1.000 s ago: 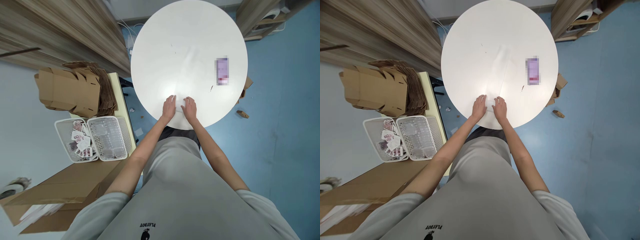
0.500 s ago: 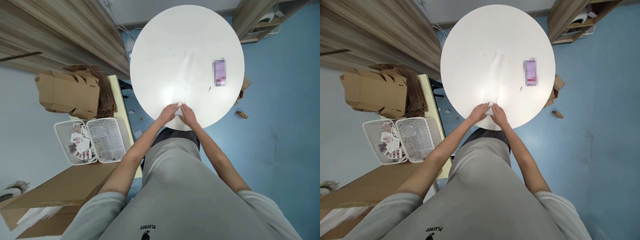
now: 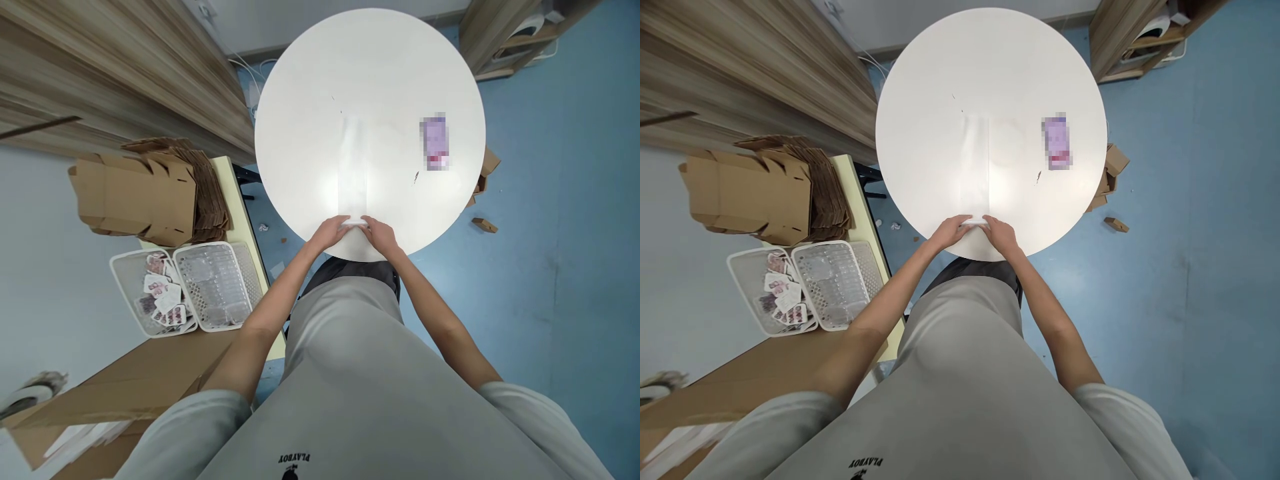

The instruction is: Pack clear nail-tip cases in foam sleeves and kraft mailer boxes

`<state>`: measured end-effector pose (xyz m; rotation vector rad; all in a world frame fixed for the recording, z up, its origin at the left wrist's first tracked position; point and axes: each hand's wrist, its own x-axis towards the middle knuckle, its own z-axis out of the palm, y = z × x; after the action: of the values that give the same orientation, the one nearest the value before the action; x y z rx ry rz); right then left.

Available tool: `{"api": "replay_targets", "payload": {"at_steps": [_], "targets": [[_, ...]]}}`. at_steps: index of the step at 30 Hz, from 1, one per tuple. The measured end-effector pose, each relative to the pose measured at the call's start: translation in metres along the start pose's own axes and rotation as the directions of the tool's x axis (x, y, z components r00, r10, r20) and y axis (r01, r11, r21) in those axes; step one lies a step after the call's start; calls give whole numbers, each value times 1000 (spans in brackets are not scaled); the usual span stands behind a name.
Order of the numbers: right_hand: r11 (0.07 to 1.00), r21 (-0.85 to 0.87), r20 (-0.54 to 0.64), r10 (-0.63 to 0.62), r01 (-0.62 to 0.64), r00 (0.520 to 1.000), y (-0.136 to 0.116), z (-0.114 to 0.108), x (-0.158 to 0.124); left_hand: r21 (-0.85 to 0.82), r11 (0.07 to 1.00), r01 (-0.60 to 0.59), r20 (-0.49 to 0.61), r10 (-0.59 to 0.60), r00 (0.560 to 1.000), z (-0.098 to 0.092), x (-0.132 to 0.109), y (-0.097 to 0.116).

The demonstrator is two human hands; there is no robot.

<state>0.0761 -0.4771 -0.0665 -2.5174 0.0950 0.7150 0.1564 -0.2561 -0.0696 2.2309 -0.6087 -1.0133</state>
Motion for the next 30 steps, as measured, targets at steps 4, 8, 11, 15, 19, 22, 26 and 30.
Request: {"api": "replay_targets", "payload": {"at_steps": [4,8,11,15,19,22,26,30], "targets": [[994,56,-34,96,-94,995,-3,-2,16,117,989,87,-82,-77,994,-2,14,7],[982,78,-117,179,-170,977,-3,4,29,193,955,224,-148,-198,969,-3,26,12],[978,67,-163,207,-198,965,-8,7,36,203,936,289,-172,-256,951,-6,34,13],[978,36,-230,210,-207,950,-22,4,47,193,910,367,-188,-333,924,-7,49,18],[997,-62,-244,32,-48,969,-36,2,58,210,927,312,-347,-227,910,-5,61,29],[998,-62,-149,-39,30,988,-36,3,65,299,944,139,-279,-53,959,-3,65,37],[998,-13,-78,-59,59,995,-22,1,65,332,943,27,-162,29,986,-5,59,32],[984,-64,-49,-167,164,985,-6,2,51,288,955,-75,-112,112,987,-9,49,13]]}}
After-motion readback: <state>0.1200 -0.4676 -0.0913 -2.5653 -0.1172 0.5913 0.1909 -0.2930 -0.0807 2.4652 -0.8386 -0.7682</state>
